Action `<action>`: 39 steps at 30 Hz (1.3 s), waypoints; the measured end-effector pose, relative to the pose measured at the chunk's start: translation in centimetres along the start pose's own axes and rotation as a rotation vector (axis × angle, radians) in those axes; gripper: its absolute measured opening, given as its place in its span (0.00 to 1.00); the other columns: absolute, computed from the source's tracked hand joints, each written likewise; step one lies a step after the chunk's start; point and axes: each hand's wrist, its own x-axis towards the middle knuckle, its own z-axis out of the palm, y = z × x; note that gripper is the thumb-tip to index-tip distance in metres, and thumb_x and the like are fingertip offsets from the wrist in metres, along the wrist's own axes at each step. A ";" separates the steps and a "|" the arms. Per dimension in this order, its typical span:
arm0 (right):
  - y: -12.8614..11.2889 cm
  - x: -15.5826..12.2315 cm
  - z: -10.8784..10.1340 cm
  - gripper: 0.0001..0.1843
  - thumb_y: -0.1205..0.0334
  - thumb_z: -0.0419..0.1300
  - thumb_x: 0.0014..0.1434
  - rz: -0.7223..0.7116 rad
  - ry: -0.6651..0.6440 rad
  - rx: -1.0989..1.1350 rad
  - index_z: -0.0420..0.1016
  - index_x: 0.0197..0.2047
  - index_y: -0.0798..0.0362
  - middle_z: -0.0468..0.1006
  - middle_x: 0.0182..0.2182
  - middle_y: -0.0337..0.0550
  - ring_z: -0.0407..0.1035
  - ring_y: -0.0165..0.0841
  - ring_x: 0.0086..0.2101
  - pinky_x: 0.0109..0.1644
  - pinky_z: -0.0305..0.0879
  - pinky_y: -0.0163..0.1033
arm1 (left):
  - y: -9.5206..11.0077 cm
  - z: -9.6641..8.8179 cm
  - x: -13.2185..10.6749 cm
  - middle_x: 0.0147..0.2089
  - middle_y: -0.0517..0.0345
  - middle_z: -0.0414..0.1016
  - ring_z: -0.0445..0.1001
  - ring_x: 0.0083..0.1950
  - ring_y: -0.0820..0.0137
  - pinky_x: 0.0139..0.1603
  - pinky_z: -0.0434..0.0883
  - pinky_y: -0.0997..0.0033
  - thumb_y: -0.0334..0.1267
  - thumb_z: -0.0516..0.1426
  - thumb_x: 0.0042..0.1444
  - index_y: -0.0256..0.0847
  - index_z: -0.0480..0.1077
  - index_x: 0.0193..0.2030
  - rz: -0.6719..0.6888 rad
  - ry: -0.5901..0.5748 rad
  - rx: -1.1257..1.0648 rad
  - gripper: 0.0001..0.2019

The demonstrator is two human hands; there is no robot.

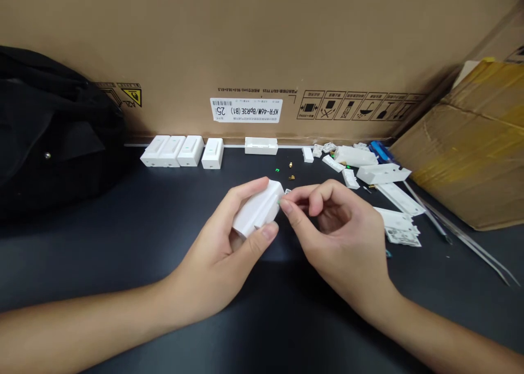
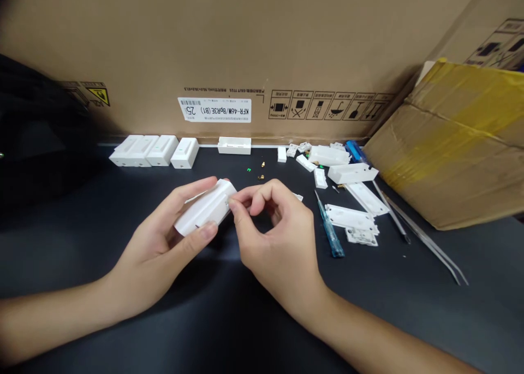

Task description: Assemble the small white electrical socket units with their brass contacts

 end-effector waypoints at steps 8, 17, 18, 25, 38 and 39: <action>0.0 -0.3 0.2 0.20 0.67 0.70 0.61 -0.018 0.007 -0.058 0.63 0.28 0.45 0.86 0.33 0.40 0.82 0.35 0.35 0.43 0.82 0.40 | 0.0 0.1 -0.2 0.59 0.55 0.83 0.85 0.55 0.63 0.55 0.85 0.66 0.38 0.62 0.73 0.50 0.66 0.70 -0.004 -0.004 -0.023 0.22; 0.1 -1.9 0.2 0.12 0.71 0.64 0.64 -0.164 -0.112 -0.241 0.68 0.35 0.45 0.90 0.46 0.41 0.86 0.38 0.50 0.55 0.82 0.42 | -0.3 0.0 0.1 0.62 0.54 0.82 0.85 0.54 0.62 0.54 0.85 0.65 0.40 0.63 0.72 0.48 0.68 0.70 -0.013 0.079 0.064 0.22; 0.0 -2.0 0.1 0.11 0.72 0.62 0.64 -0.202 -0.152 -0.285 0.69 0.36 0.45 0.90 0.48 0.42 0.85 0.37 0.53 0.56 0.81 0.41 | -0.2 0.0 0.1 0.62 0.54 0.81 0.85 0.54 0.62 0.53 0.85 0.65 0.41 0.63 0.72 0.48 0.69 0.69 -0.021 0.103 0.064 0.22; -1.1 -2.4 -0.5 0.10 0.73 0.58 0.64 -0.317 -0.243 -0.333 0.68 0.39 0.45 0.88 0.44 0.43 0.82 0.33 0.57 0.56 0.77 0.32 | -0.1 -0.3 0.4 0.57 0.53 0.85 0.86 0.50 0.60 0.47 0.83 0.68 0.41 0.67 0.64 0.45 0.74 0.67 -0.101 0.188 0.005 0.25; -0.5 5.9 -9.4 0.11 0.64 0.59 0.72 -0.318 -0.110 -0.564 0.80 0.38 0.48 0.87 0.37 0.43 0.79 0.32 0.36 0.43 0.72 0.40 | 0.3 -1.4 0.7 0.52 0.51 0.89 0.88 0.50 0.56 0.51 0.83 0.64 0.48 0.75 0.55 0.44 0.85 0.49 -0.146 0.070 0.017 0.18; -0.9 6.0 -10.3 0.13 0.62 0.57 0.75 -0.315 -0.090 -0.561 0.81 0.40 0.48 0.87 0.41 0.45 0.79 0.32 0.39 0.46 0.73 0.40 | 0.3 -1.5 0.7 0.52 0.51 0.89 0.88 0.50 0.56 0.51 0.83 0.64 0.47 0.74 0.56 0.43 0.85 0.49 -0.134 0.059 0.013 0.17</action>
